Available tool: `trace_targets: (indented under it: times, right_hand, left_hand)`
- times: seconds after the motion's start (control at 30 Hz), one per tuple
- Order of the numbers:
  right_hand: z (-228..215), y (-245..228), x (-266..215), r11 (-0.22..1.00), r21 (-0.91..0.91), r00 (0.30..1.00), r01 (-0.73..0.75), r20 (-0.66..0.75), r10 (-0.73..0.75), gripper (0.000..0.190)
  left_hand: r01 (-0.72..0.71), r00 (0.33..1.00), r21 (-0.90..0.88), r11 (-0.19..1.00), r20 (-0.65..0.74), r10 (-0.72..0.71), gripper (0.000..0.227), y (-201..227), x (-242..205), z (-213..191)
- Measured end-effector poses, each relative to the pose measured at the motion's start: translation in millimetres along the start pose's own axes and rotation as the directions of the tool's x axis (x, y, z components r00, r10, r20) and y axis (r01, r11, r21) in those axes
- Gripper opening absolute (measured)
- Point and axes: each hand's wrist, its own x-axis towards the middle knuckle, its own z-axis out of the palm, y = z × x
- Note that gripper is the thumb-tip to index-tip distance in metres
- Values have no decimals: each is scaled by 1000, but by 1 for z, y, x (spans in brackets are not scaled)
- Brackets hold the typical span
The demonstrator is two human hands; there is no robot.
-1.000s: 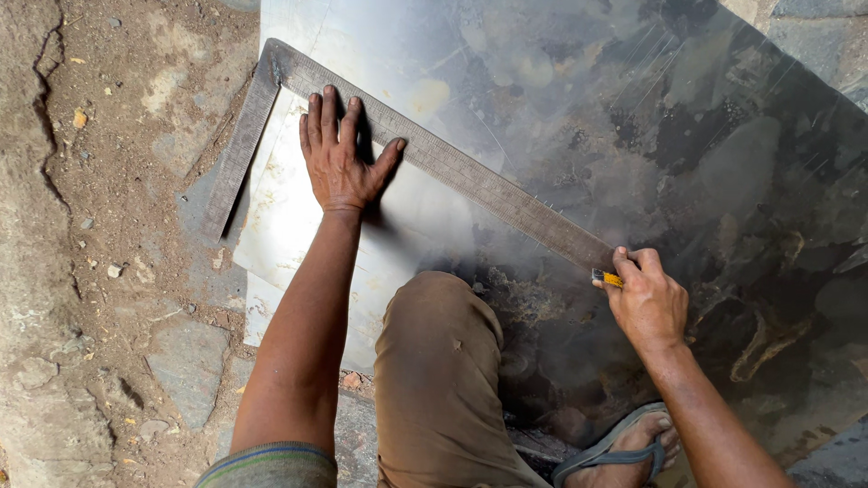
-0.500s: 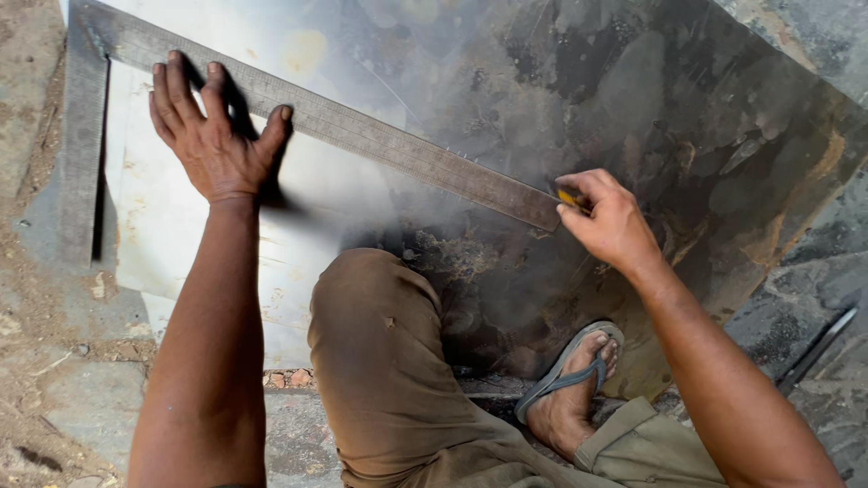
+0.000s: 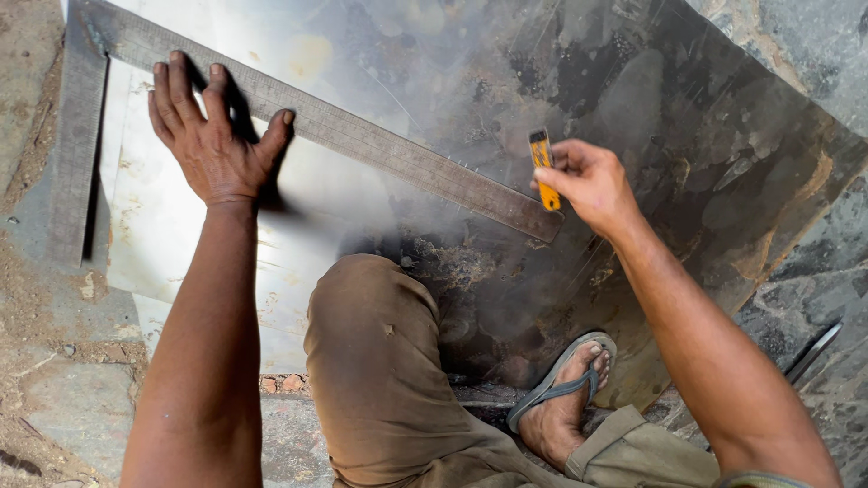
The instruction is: The person uses a metal ruler and a yellow marker to draw straight lines on a large metal sheet. They repeatedly reposition the ruler and mark multiple lines across the surface.
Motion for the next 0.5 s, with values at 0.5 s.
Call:
trace_targets:
  times: [0.5]
  right_hand:
    - [217, -183, 227, 349, -516, 604, 782, 488, -631, 35]
  left_hand:
    - [44, 998, -90, 995, -36, -47, 88, 4, 3, -7]
